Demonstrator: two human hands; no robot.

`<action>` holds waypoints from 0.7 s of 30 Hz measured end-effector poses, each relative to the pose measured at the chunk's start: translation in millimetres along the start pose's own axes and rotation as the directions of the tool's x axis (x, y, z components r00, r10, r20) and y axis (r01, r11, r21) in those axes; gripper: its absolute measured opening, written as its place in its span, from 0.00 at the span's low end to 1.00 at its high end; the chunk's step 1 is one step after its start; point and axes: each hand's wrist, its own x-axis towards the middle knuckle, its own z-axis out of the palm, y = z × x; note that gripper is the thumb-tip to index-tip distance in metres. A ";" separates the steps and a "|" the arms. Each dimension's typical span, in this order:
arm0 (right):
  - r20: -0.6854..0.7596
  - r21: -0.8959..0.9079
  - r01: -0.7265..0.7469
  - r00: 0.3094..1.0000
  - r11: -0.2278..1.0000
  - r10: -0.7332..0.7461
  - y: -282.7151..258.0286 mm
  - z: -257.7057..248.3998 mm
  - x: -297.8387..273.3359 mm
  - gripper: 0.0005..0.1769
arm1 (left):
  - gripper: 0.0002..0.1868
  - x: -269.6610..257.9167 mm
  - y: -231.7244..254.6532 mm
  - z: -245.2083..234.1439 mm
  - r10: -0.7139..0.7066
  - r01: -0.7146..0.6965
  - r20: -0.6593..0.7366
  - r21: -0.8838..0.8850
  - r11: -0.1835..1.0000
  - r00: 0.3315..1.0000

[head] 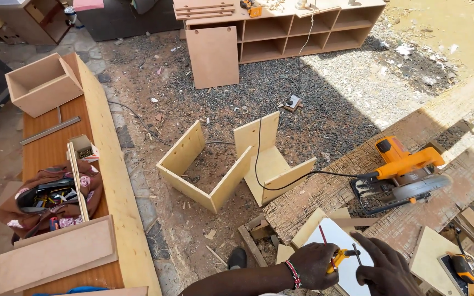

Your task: Measuring, marking, and cutting wooden boards to size for furniture construction.

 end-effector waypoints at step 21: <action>-0.423 0.668 0.192 0.893 0.719 0.155 -72.9 -20.2 72.9 0.21 | 0.31 11.8 -27.0 65.8 0.180 -0.157 -0.134 0.166 0.974 0.974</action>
